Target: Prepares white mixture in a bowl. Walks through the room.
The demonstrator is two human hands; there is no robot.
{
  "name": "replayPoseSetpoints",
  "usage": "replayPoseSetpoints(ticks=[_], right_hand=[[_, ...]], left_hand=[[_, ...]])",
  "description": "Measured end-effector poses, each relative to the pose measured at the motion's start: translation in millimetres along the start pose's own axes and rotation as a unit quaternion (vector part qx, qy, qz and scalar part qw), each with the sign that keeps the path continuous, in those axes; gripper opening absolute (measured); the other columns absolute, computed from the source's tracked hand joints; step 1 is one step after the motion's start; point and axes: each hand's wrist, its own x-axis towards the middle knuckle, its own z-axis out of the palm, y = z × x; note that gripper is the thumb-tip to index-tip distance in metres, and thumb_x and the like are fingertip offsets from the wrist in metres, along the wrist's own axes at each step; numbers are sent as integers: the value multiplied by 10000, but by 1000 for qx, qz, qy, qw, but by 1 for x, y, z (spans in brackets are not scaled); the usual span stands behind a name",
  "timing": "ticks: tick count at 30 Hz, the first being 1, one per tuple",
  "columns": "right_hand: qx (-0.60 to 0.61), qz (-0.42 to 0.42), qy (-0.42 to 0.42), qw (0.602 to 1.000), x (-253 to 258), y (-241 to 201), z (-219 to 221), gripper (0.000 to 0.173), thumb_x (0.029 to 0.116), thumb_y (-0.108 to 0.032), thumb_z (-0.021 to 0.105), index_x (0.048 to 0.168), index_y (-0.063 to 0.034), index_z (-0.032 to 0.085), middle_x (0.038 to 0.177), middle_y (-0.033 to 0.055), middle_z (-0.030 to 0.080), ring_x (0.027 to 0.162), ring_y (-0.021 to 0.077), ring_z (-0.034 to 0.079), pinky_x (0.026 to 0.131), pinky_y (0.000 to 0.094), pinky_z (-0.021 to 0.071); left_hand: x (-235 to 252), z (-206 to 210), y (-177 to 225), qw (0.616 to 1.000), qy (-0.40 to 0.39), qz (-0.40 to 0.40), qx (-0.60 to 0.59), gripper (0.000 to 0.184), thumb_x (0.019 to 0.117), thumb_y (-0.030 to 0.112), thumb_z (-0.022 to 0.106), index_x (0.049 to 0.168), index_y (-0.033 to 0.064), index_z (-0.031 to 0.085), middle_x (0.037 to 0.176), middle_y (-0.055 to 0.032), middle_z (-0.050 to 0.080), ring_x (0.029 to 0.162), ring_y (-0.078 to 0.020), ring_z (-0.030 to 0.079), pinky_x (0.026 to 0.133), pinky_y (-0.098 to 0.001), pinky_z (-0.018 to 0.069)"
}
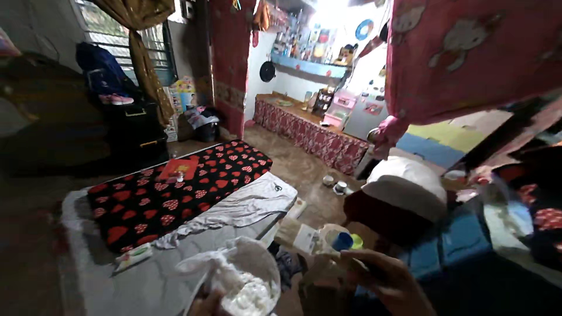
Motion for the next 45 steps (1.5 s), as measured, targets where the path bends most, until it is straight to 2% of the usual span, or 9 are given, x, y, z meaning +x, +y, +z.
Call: replayPoseSetpoints(ticks=[4,6,9,15,17,25,34,41,45], right_hand=[[-7,52,-11,999,-64,4,9,240,873,-75,756,1109,-26,746,1071,45,752,870,84,723,778,263,634],[16,72,-4,997,-91,5,7,207,893,-126,749,1085,-46,755,1107,38,752,914,85,726,802,256,629],[46,135,42,989,-130,-4,2,186,879,-114,733,1052,-44,739,1013,9,755,793,59,719,709,236,630],[132,107,177,969,-180,-13,-19,136,916,-125,724,1044,-87,699,1084,9,758,877,99,739,734,247,635],[136,88,228,960,-184,-17,-28,149,917,-140,733,1057,-103,698,1068,12,757,820,118,739,702,268,644],[152,74,288,943,-161,-15,-30,180,904,-191,747,1074,-168,693,1038,32,758,803,158,741,687,283,639],[157,78,301,937,-88,16,6,142,1003,-166,624,1141,-160,658,1054,-11,754,826,121,734,697,262,630],[-16,143,463,875,-62,55,-26,263,1085,-167,453,1322,-62,499,1013,-54,696,885,53,677,779,221,569],[-111,193,467,856,-70,121,-59,441,1104,-161,372,1469,72,288,1034,49,623,874,59,665,862,274,574]], left_hand=[[-26,59,-26,997,-65,-18,-42,152,1055,82,459,1182,17,511,790,-56,685,669,-166,694,644,-360,619],[-44,83,-37,995,-82,-27,-53,132,1053,65,460,1166,36,521,817,-40,676,698,-148,686,670,-345,612],[-76,109,-56,992,-103,-26,-64,135,1054,46,428,1070,59,561,801,-25,695,711,-138,699,701,-343,619],[-119,128,-80,995,-73,11,-62,190,1016,-11,415,1139,78,530,865,-2,707,760,-102,709,712,-292,625],[-125,129,-83,996,-67,15,-61,218,999,-15,407,1174,79,496,877,-1,705,763,-105,713,699,-295,630],[-111,100,-77,995,-50,33,-85,201,997,95,472,1178,45,543,922,-56,723,823,-146,725,755,-337,632],[-64,71,-26,1000,27,6,6,257,1025,81,497,1275,20,487,918,-51,703,788,-134,717,711,-320,632],[-15,49,-15,997,55,-6,45,260,1015,27,494,1274,6,492,889,-49,708,739,-142,721,664,-335,637],[2,43,-19,995,89,-24,45,276,1012,39,482,1286,16,463,858,-38,709,709,-126,719,642,-316,635]])
